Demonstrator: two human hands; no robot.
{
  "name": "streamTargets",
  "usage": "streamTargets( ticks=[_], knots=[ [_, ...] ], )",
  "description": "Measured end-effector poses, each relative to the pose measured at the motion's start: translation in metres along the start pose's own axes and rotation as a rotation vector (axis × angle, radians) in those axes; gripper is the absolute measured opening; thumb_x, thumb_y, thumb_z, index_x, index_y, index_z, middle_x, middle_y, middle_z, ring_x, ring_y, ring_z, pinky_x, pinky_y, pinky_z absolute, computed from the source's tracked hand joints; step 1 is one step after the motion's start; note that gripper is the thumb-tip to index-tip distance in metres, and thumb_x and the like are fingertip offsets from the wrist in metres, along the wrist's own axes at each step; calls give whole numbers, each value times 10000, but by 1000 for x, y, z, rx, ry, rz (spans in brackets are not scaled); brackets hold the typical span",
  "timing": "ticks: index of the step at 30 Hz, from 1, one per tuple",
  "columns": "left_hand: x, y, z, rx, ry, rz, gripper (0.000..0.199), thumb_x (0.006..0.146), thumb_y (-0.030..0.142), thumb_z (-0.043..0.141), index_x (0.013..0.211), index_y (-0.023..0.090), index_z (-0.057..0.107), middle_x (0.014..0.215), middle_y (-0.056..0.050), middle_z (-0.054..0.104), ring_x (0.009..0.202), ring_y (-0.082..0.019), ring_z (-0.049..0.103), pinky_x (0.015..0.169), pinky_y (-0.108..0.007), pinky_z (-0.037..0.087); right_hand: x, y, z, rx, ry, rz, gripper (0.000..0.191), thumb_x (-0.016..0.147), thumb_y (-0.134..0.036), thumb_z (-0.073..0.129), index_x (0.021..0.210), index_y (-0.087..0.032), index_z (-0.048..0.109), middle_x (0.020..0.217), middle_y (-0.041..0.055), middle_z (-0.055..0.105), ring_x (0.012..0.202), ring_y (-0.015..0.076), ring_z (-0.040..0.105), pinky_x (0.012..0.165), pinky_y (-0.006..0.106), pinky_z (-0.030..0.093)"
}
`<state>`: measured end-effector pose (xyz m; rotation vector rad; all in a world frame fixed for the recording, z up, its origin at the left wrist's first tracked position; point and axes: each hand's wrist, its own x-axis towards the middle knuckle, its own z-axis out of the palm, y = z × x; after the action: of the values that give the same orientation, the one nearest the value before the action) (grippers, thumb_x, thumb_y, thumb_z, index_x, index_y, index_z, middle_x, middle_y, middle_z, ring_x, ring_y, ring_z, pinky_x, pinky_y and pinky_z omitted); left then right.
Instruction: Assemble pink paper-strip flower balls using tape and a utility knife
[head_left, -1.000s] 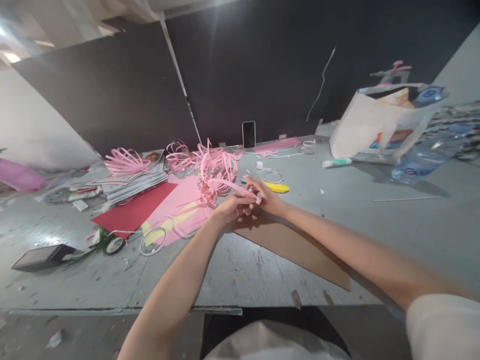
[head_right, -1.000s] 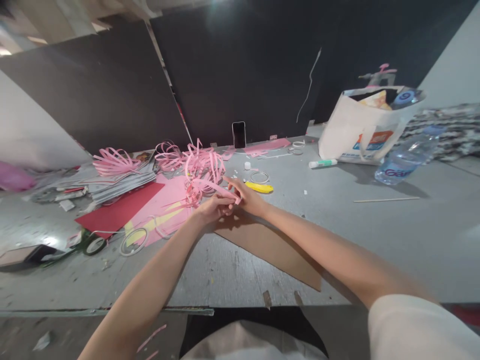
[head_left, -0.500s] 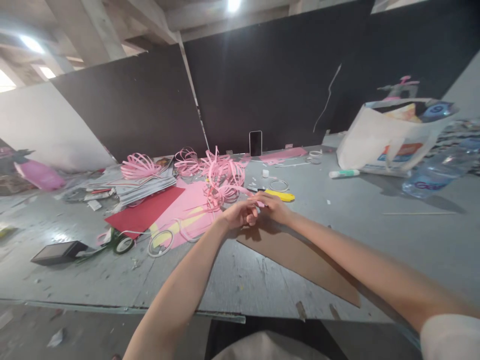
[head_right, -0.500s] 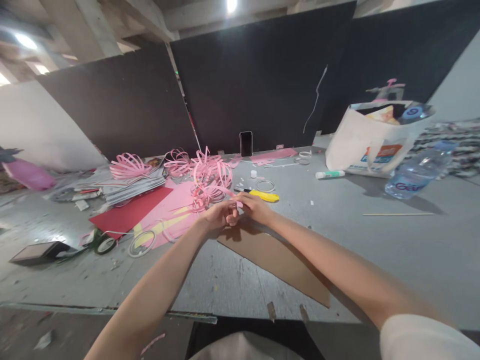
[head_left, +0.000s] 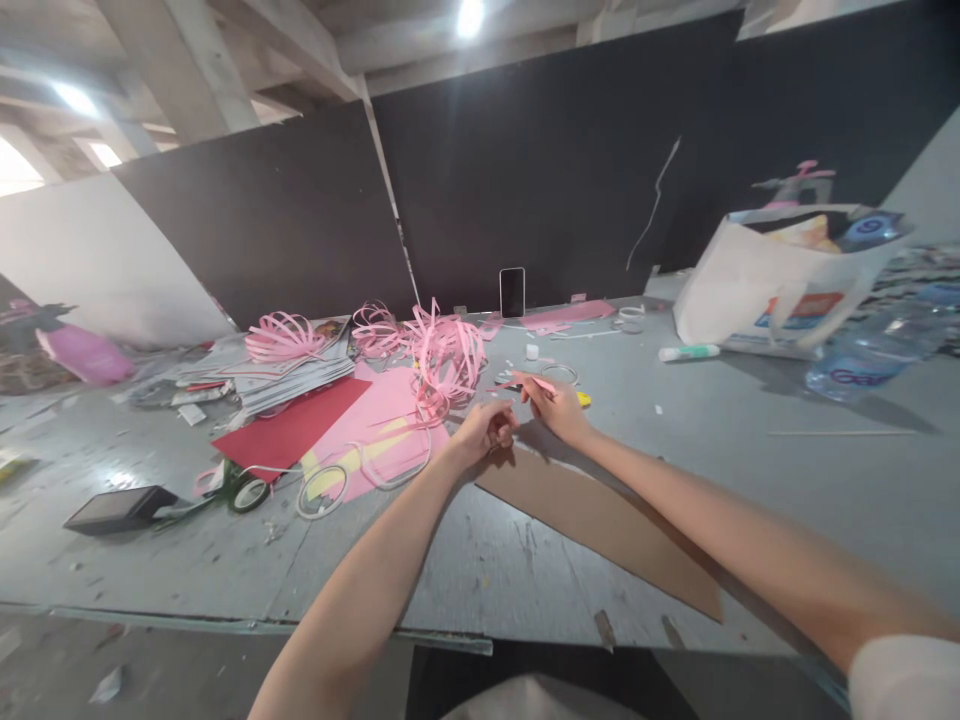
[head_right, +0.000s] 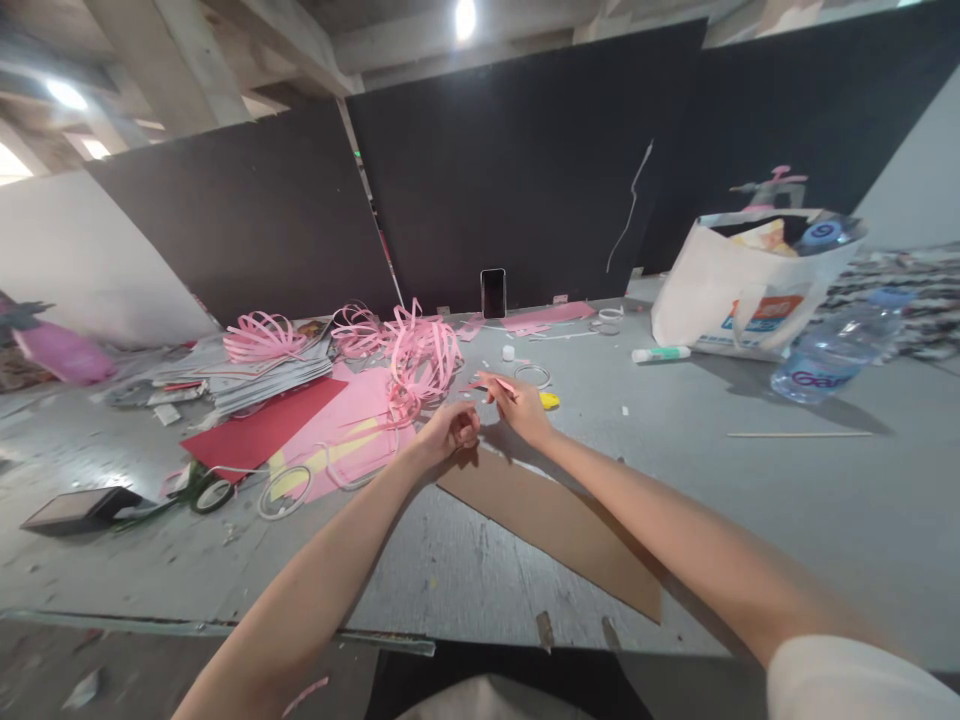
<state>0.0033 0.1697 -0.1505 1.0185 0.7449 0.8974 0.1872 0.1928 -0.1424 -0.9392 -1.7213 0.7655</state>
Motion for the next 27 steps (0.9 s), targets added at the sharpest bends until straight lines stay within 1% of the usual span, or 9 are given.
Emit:
streamTargets(
  ticks=[4, 7, 10, 12, 15, 17, 20, 24, 27],
  knots=[
    [2, -4, 1, 16, 37, 27, 387, 799, 500, 713, 648, 149, 652, 459, 30, 450, 412, -90, 407, 479, -245, 345, 2, 2, -1, 44, 60, 52, 540, 985, -707, 504, 762, -235, 640, 528, -6, 511, 483, 163, 462, 525, 310, 387],
    [4, -5, 0, 31, 57, 34, 375, 806, 499, 704, 681, 148, 664, 468, 25, 475, 418, -98, 441, 493, -247, 378, 7, 5, -2, 110, 101, 78, 551, 961, -718, 544, 702, -234, 598, 482, -6, 499, 468, 162, 449, 513, 314, 387],
    [6, -7, -1, 33, 64, 19, 374, 807, 496, 694, 693, 140, 679, 471, 22, 486, 419, -99, 454, 501, -247, 394, 15, 9, -1, 218, 124, 129, 551, 899, -727, 634, 675, -225, 611, 518, 4, 525, 469, 151, 437, 487, 312, 371],
    [8, -8, -2, 23, 64, 10, 362, 806, 482, 690, 697, 137, 685, 468, 21, 489, 414, -99, 451, 495, -247, 390, 21, 11, -1, 332, 125, 192, 538, 819, -733, 726, 688, -219, 634, 543, -2, 518, 462, 134, 412, 458, 301, 329],
    [9, -9, -3, 0, 52, 16, 337, 807, 457, 688, 712, 135, 694, 468, 16, 503, 414, -102, 455, 490, -247, 383, 27, 12, -2, 494, 68, 275, 535, 724, -719, 823, 724, -208, 664, 544, -27, 476, 460, 106, 356, 439, 281, 268],
    [9, -8, -2, -2, 51, 27, 334, 809, 456, 684, 719, 134, 695, 474, 12, 514, 423, -104, 464, 495, -247, 384, 29, 10, -3, 549, 24, 301, 521, 716, -691, 847, 726, -201, 670, 550, -32, 470, 471, 97, 352, 445, 274, 262],
    [8, -8, 0, 3, 79, 19, 329, 805, 453, 678, 719, 136, 691, 479, 13, 514, 426, -101, 462, 499, -246, 384, 29, 5, -5, 569, -2, 308, 481, 754, -658, 835, 764, -199, 693, 601, -17, 516, 494, 100, 390, 452, 275, 288],
    [6, -6, 2, -9, 87, 16, 309, 808, 433, 666, 729, 135, 694, 486, 13, 515, 434, -102, 475, 506, -245, 396, 28, -2, -6, 565, 67, 267, 447, 761, -619, 831, 934, -215, 749, 747, 8, 618, 516, 99, 425, 449, 284, 311],
    [5, -5, 3, -8, 87, 33, 297, 806, 419, 659, 734, 133, 692, 488, 13, 513, 433, -103, 473, 504, -248, 401, 28, -6, -7, 593, 102, 264, 456, 744, -600, 852, 983, -225, 753, 752, -4, 605, 506, 89, 407, 445, 283, 307]
  ],
)
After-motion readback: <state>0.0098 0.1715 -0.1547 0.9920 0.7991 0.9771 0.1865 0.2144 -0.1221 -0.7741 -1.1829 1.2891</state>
